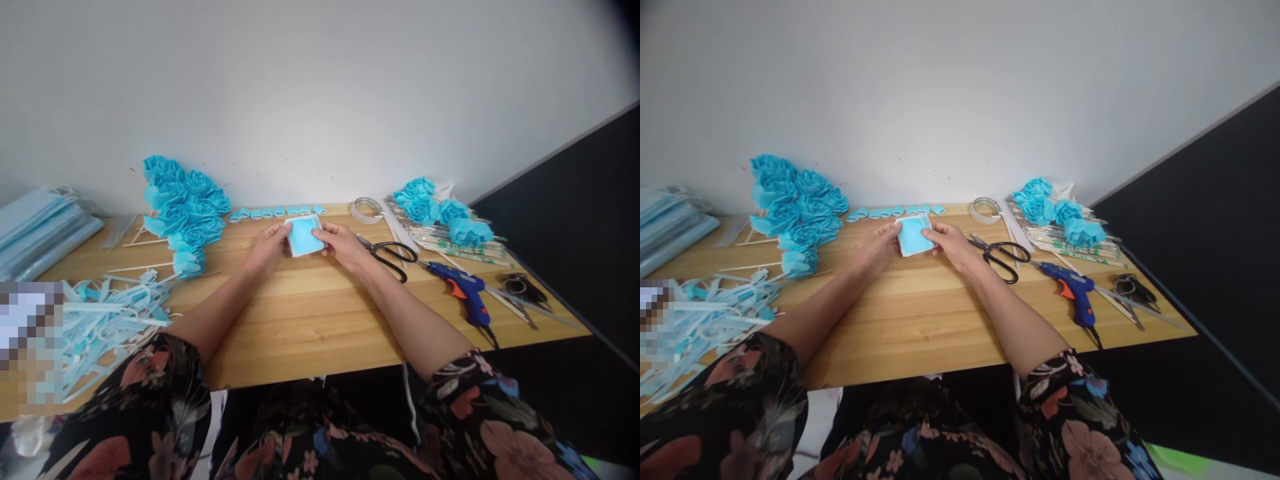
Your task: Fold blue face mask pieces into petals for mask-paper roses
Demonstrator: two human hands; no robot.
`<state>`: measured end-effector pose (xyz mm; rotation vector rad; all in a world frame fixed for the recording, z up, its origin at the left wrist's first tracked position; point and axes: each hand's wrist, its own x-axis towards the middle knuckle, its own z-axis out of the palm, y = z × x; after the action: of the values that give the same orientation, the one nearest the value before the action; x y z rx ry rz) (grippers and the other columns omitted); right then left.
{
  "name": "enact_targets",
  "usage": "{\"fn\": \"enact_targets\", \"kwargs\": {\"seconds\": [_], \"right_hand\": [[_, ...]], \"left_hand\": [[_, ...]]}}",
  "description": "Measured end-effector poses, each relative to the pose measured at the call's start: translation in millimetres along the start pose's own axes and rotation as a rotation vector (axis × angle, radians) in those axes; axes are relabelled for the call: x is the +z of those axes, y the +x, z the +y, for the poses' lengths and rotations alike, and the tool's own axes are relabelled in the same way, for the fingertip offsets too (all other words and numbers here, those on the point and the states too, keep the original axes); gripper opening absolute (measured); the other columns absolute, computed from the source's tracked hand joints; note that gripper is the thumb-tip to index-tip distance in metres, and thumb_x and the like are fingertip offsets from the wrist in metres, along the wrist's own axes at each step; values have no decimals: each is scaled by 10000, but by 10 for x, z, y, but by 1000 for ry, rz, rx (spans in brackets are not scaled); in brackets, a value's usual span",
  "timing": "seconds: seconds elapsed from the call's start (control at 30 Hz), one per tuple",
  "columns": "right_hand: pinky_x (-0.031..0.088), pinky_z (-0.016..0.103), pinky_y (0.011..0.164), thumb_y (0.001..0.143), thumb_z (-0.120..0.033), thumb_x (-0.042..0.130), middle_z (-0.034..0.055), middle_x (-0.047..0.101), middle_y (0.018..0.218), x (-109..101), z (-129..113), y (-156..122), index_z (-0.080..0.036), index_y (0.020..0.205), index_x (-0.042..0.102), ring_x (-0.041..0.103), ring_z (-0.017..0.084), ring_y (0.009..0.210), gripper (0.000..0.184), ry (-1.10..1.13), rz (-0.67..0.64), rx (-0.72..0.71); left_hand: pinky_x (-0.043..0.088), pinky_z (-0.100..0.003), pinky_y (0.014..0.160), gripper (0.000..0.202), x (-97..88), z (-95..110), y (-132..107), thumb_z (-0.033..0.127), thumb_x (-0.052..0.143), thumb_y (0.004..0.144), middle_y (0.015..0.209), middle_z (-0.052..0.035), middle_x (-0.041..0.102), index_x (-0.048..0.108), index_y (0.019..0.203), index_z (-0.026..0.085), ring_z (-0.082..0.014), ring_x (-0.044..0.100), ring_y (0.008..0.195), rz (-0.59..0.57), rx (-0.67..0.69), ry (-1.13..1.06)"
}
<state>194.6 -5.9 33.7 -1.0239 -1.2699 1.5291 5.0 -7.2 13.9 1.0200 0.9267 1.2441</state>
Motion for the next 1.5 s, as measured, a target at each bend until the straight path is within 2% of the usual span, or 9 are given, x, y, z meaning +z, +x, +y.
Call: {"fn": "enact_targets", "kwargs": {"seconds": [0.17,0.3,0.5,0.7,0.83,0.97,1.1,1.27,1.5], "right_hand": [[417,270,549,758,-431,688,-32,544,642,-66,-15,41,-199,741,621,479,122,584,242,-303,277,-159],[459,319,727,865,-297,594,21,674,754,-36,-25,5,-208,784,646,575,177,707,131,-755,432,-371],[498,375,890,953,-279,555,138,746,1077,133,4,-135,-176,1124,719,664,272,990,258,-1078,202,-557],[505,405,975,989,-296,515,137,738,1197,154,33,-145,-186,1249,693,664,268,1088,333,-1019,40,-597],[521,364,885,950,-298,568,73,749,1035,93,4,-113,-226,1113,701,657,217,923,222,-866,224,-581],[507,381,893,888,-317,641,70,726,960,70,-3,-78,-228,915,662,637,235,943,96,-857,319,-610],[469,431,1017,837,-351,693,106,724,1168,104,16,-65,-230,932,639,618,281,1157,163,-818,339,-637],[493,366,892,826,-453,682,39,736,930,126,42,-71,-238,874,603,667,226,907,234,-685,312,-407],[457,305,725,833,-438,632,17,687,776,99,56,-48,-228,755,593,598,177,732,227,-630,334,-374]], "left_hand": [[437,-238,657,282,65,98,-97,453,725,852,705,24,601,652,788,189,-105,522,647,205,335,274],[514,-278,744,298,198,84,-207,464,719,858,867,-48,744,750,894,170,-169,657,804,30,236,315],[498,-359,1064,482,257,-15,-189,486,786,820,1325,-92,718,713,1208,209,-259,646,1263,-176,110,-32],[533,-338,963,445,124,-88,-65,421,825,739,1153,-90,772,693,1089,180,-227,709,1110,17,61,-121],[545,-342,889,457,91,-128,-30,393,830,714,1070,-75,787,681,1088,177,-217,727,986,90,50,-86],[531,-315,817,438,110,-122,-41,440,828,719,1026,-66,786,688,1038,175,-189,711,887,86,80,-3],[521,-303,802,432,128,-104,-57,492,833,708,912,-37,777,692,978,186,-174,700,834,59,135,38],[535,-302,833,466,146,-112,-74,495,846,705,994,-53,796,700,1018,182,-177,716,880,43,106,26],[574,-369,898,565,171,-140,-89,459,898,662,1095,-95,795,697,1102,167,-232,749,979,23,14,-86]]}}
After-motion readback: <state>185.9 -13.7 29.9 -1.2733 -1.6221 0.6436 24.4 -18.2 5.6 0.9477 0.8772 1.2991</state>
